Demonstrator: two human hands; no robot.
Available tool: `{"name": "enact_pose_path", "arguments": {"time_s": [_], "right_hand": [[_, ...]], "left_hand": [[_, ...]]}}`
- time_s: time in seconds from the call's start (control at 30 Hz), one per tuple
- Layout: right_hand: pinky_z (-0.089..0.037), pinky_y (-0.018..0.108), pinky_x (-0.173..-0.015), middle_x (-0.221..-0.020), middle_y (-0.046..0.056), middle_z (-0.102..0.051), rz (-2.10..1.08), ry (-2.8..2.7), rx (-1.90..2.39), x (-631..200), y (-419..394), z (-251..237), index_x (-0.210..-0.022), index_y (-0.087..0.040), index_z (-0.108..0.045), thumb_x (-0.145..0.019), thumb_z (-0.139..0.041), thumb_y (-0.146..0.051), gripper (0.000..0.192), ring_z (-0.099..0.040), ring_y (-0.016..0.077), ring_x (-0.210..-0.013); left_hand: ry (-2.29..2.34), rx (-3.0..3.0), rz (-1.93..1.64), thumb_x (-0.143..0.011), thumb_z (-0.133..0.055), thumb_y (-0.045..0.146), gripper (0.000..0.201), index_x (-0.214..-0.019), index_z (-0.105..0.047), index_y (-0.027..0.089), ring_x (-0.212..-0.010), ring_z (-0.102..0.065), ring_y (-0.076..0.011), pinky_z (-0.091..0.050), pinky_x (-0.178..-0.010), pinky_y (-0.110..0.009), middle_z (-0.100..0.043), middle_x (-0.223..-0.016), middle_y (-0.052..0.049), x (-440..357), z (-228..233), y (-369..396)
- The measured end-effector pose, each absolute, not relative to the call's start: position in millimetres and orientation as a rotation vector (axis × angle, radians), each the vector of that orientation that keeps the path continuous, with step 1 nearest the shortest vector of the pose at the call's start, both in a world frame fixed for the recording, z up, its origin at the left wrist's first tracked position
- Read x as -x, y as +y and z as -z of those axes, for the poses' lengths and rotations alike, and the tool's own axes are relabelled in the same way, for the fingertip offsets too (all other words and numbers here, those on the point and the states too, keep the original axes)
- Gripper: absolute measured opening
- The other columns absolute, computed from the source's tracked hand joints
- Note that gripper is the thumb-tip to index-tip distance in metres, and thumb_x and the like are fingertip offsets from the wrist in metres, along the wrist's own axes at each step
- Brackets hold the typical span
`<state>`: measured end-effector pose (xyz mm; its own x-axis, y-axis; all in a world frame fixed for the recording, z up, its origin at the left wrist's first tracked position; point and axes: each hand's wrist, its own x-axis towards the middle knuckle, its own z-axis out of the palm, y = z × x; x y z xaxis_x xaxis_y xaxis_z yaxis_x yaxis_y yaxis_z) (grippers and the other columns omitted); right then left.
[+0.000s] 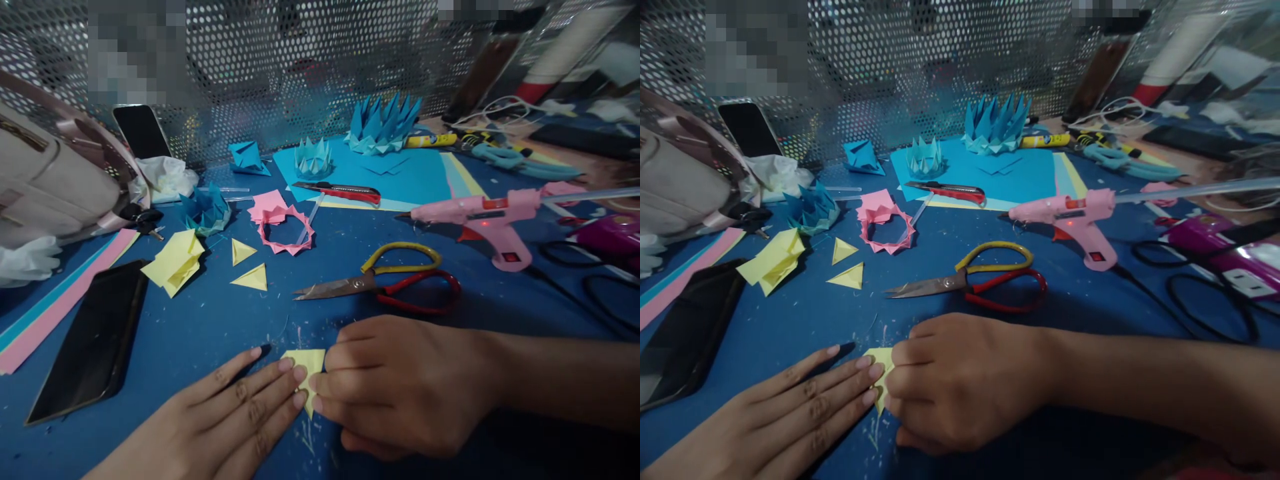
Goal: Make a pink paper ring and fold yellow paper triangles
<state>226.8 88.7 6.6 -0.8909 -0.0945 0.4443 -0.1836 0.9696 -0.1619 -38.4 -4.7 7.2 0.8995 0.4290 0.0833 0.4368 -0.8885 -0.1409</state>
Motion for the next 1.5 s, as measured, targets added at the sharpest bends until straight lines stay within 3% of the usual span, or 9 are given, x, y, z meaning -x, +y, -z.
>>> {"name": "enact_pose_path", "arguments": {"time_s": [0.4,0.67,0.93,1.17,1.33,1.5], "right_hand": [[-0.045,0.033,-0.059,-0.083,0.005,-0.071,-0.249,-2.664,-0.209,-226.3,88.0,-5.5,-0.09,-0.007,-0.074,-0.098,-0.056,-0.023,0.026,-0.061,0.0172,-0.078],[-0.046,0.031,-0.061,-0.082,0.004,-0.07,-0.233,-2.678,-0.202,-227.2,87.1,-6.5,-0.082,-0.01,-0.073,-0.098,-0.057,-0.024,0.026,-0.062,0.0165,-0.08],[-0.047,0.031,-0.061,-0.085,0.004,-0.07,-0.26,-2.687,-0.2,-228.2,86.9,-7.8,-0.081,-0.01,-0.072,-0.098,-0.055,-0.023,0.027,-0.061,0.0165,-0.08],[-0.047,0.031,-0.062,-0.083,0.005,-0.069,-0.269,-2.694,-0.196,-229.9,87.3,-4.6,-0.081,-0.01,-0.07,-0.102,-0.046,-0.023,0.034,-0.062,0.0161,-0.082],[-0.046,0.031,-0.062,-0.083,0.005,-0.069,-0.254,-2.702,-0.196,-230.1,87.1,-4.9,-0.08,-0.011,-0.07,-0.102,-0.045,-0.024,0.036,-0.063,0.0162,-0.082],[-0.044,0.031,-0.06,-0.083,0.004,-0.069,-0.252,-2.707,-0.195,-229.0,86.6,-5.7,-0.081,-0.011,-0.071,-0.101,-0.049,-0.025,0.032,-0.062,0.0156,-0.079]], "left_hand": [[-0.74,2.89,0.096,-0.11,-0.019,0.022,0.045,-0.149,-0.04,0.014,-0.147,-0.031,-0.0205,-0.008,-0.126,-0.045,-0.04,-0.157,-0.004,36.2,1.8,-11.3],[-0.558,2.801,0.057,-0.11,-0.025,0.03,0.046,-0.147,-0.045,0.011,-0.143,-0.04,-0.0262,-0.003,-0.124,-0.053,-0.047,-0.152,-0.008,36.7,1.0,-6.0],[-0.795,2.912,0.286,-0.109,-0.027,0.022,0.042,-0.141,-0.053,0.014,-0.152,-0.017,-0.021,-0.012,-0.126,-0.037,-0.058,-0.142,-0.002,35.3,-6.4,-7.0],[-0.722,2.981,0.288,-0.108,-0.022,0.017,0.045,-0.136,-0.057,0.014,-0.145,-0.036,-0.0169,-0.02,-0.124,-0.035,-0.052,-0.148,-0.003,40.9,-9.0,-2.2],[-0.728,2.965,0.259,-0.11,-0.023,0.038,0.05,-0.14,-0.054,0.013,-0.144,-0.039,-0.0181,-0.018,-0.125,-0.037,-0.051,-0.149,-0.005,40.9,-1.6,-5.4],[-0.755,2.942,0.246,-0.11,-0.021,0.036,0.049,-0.142,-0.051,0.013,-0.145,-0.037,-0.0183,-0.015,-0.126,-0.039,-0.049,-0.151,-0.004,39.4,0.7,-7.8]]}}
